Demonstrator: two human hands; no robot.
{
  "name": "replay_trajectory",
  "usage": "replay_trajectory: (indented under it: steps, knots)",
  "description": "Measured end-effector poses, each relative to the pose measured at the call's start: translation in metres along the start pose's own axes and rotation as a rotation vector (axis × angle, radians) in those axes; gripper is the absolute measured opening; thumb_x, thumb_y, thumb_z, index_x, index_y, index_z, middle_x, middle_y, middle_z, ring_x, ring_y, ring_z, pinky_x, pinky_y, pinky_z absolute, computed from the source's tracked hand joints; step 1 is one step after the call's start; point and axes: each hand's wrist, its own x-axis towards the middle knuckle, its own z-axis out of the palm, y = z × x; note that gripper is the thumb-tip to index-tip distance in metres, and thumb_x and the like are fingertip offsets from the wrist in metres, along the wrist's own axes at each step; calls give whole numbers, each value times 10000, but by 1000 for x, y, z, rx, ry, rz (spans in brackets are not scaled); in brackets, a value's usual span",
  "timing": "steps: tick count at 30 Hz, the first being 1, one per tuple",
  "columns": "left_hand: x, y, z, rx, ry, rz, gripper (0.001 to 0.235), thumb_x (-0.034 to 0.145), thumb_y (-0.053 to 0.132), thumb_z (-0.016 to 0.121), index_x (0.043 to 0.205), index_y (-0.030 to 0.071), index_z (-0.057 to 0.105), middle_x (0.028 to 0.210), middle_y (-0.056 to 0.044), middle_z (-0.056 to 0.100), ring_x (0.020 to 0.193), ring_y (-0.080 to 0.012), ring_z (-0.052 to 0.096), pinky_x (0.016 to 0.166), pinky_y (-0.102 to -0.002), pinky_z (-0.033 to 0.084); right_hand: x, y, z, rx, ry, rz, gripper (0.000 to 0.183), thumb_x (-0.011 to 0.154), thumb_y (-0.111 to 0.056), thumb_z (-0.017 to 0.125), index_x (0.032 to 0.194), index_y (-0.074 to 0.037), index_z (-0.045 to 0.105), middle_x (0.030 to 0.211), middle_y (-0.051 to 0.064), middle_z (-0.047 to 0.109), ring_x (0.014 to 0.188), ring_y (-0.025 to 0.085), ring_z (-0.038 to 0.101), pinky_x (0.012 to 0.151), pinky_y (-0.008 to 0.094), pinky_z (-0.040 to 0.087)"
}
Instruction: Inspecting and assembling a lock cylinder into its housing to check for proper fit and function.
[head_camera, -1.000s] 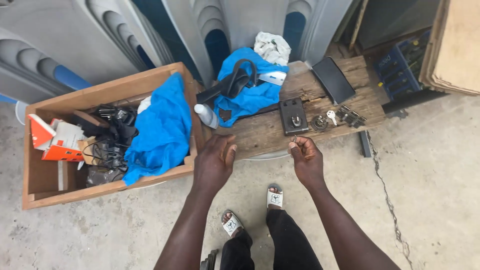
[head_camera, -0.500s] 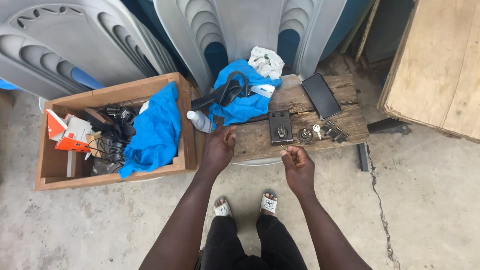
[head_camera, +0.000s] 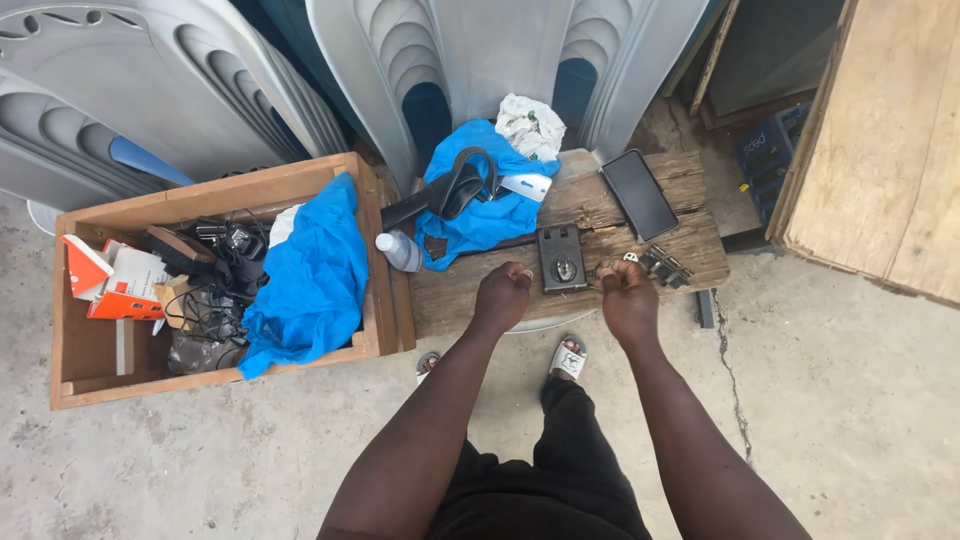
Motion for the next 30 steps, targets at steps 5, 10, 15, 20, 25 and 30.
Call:
replay_trajectory:
  steps: [5,10,15,20,25,30]
  knots:
    - [35,21,37,-123,-51,-147,593,1133,447,396,1596,85,483,1525,-235,571,1444,-413,538,1184,-581,484,36,25,5,-326,-161,-17,262,1049,-261,634,1235,-93,710,1314,132,740,1267,319,686,1024,492,585]
    - [49,27,47,-189,-42,-232,612,1147,396,333,1647,45,369,1585,-278,491,1479,-450,485,1220,-627,468,61,34,14,-412,-257,11,315,1043,-321,618,1272,-123,704,1314,102,735,1285,297,677,1053,468,575]
    - [104,-24,83,-352,-33,-279,655,1081,485,592,1603,112,462,1549,-203,536,1445,-410,517,1169,-651,510,61,29,21,-275,-292,23,320,1070,-248,569,1325,-101,695,1314,159,734,1285,348,671,1013,490,563]
    - [59,18,62,-360,25,-245,617,1064,418,650,1547,59,516,1453,-208,615,1404,-404,564,1152,-626,536,56,32,25,-203,-291,41,323,1082,-253,559,1337,-86,665,1343,173,717,1278,330,672,991,480,555]
    - [58,4,65,-362,55,-225,634,1036,418,695,1538,61,546,1458,-208,617,1416,-402,560,1165,-595,516,53,45,29,-140,-289,49,302,1091,-247,567,1319,-62,639,1404,186,696,1327,344,648,994,480,543]
    - [54,2,71,-457,93,-241,609,998,380,749,1517,110,582,1368,-135,670,1391,-329,595,1131,-520,524,47,43,29,-61,-234,57,246,1080,-231,601,1264,-73,645,1323,146,737,1192,225,695,909,393,567]
